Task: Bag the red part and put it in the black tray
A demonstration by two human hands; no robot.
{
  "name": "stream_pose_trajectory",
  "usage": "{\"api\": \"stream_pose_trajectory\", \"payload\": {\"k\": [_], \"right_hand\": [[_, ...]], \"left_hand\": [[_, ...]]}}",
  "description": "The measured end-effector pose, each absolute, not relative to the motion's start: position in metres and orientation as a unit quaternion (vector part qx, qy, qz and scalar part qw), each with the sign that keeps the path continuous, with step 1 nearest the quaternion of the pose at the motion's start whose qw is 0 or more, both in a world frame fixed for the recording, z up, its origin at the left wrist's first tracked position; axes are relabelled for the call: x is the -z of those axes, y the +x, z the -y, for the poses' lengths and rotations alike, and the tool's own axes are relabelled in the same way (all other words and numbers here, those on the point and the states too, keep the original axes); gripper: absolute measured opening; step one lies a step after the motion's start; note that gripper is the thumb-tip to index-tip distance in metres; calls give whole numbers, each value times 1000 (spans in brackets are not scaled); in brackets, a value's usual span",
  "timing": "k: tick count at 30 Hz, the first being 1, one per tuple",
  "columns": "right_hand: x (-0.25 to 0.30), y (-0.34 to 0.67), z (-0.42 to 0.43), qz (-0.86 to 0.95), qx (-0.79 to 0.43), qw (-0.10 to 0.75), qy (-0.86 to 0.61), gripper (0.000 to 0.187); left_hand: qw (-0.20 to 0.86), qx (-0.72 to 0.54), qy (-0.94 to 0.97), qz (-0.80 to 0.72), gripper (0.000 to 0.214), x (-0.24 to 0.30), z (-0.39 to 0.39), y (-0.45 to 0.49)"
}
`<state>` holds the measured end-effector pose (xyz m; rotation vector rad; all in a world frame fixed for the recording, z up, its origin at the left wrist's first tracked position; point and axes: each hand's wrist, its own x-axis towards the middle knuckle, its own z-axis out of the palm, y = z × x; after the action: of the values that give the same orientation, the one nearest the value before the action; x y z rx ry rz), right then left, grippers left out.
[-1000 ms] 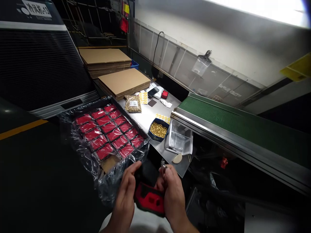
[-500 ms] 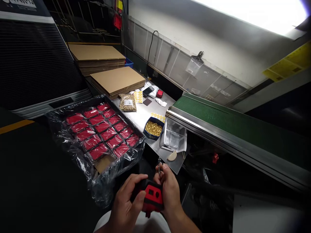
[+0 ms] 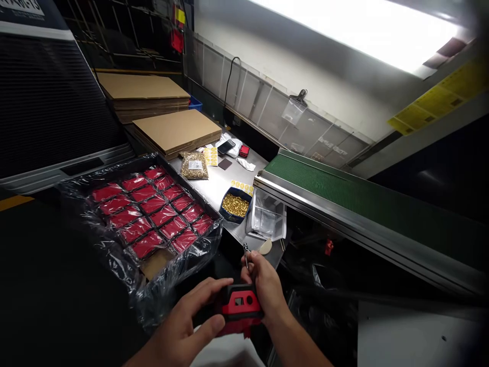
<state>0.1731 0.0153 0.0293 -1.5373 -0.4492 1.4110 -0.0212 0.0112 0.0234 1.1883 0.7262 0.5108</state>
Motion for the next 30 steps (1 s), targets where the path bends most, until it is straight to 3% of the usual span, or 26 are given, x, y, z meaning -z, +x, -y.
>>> {"api": "stream_pose_trajectory", "payload": {"k": [4,10,18,24,30], "right_hand": [[-31,169,-11,239,-556,450,-657,37],[-35,160,-12,268,-567,455,-633,35],[-11,179,-3,116,-581,589,-549,37],[2,159,8,-74,-502,703,-498,33],[4,171,12,117,-470,676,-556,39]], "left_hand": [[747,-241,529,-321,33,-24,-9,-8],[731,-204,557,-336,40,-17,-6,-6],[727,-359,468,-351,44,-3,9,-2],[760,-396,363,-366,49,-9,15,5],[781,-332,330,-414,34,-34,9,11]]}}
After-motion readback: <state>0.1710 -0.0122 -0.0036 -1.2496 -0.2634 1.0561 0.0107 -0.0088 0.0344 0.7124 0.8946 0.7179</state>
